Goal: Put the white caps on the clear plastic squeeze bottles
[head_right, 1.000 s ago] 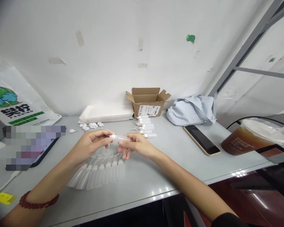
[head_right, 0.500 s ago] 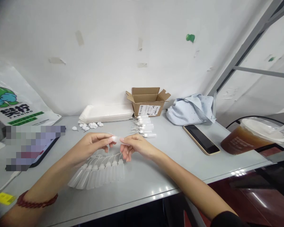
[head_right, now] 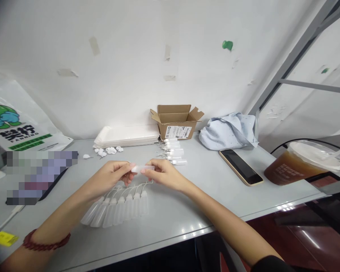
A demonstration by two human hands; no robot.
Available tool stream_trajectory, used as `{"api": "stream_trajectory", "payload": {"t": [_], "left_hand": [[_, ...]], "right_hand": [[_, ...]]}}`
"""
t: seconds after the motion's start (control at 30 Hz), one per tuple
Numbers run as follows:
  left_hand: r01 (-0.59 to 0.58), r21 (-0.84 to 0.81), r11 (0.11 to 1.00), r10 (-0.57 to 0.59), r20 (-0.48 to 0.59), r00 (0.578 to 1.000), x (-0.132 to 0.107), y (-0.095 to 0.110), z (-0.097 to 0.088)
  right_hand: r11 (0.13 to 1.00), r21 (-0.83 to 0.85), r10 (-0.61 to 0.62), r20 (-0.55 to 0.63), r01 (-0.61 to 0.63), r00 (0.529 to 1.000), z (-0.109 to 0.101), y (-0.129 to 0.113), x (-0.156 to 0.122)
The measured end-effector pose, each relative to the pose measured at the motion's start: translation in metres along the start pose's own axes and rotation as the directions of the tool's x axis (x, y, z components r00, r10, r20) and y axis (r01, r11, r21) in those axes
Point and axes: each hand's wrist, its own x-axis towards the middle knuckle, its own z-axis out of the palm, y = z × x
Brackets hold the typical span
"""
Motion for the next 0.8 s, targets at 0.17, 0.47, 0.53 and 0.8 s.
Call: {"api": "stream_trajectory", "payload": {"t": [0.17, 0.47, 0.53, 0.8], "left_hand": [[-0.025, 0.094, 0.995, 0.024, 0.015, 1.000, -0.0011, 0.0006, -0.0010], [-0.108, 0.181, 0.978, 0.110, -0.005, 0.994, -0.0059, 0.0066, 0.0005], [-0.114, 0.172, 0.978, 0.116, -0.006, 0.993, -0.0057, 0.0065, 0.0009], [-0.072, 0.074, 0.995, 0.069, 0.043, 0.997, -0.0026, 0.0026, 0.0044]], "right_hand": [[0.968, -0.217, -0.156, -0.140, 0.123, 0.978, 0.0012, -0.0017, -0.0006], [0.998, -0.054, -0.047, -0.130, 0.040, 0.990, 0.0018, -0.0014, -0.0002], [1.000, -0.014, -0.027, -0.114, 0.025, 0.993, 0.0012, -0.0001, 0.0003], [0.999, 0.022, -0.040, -0.158, 0.044, 0.987, 0.0011, 0.0008, 0.0007]]}}
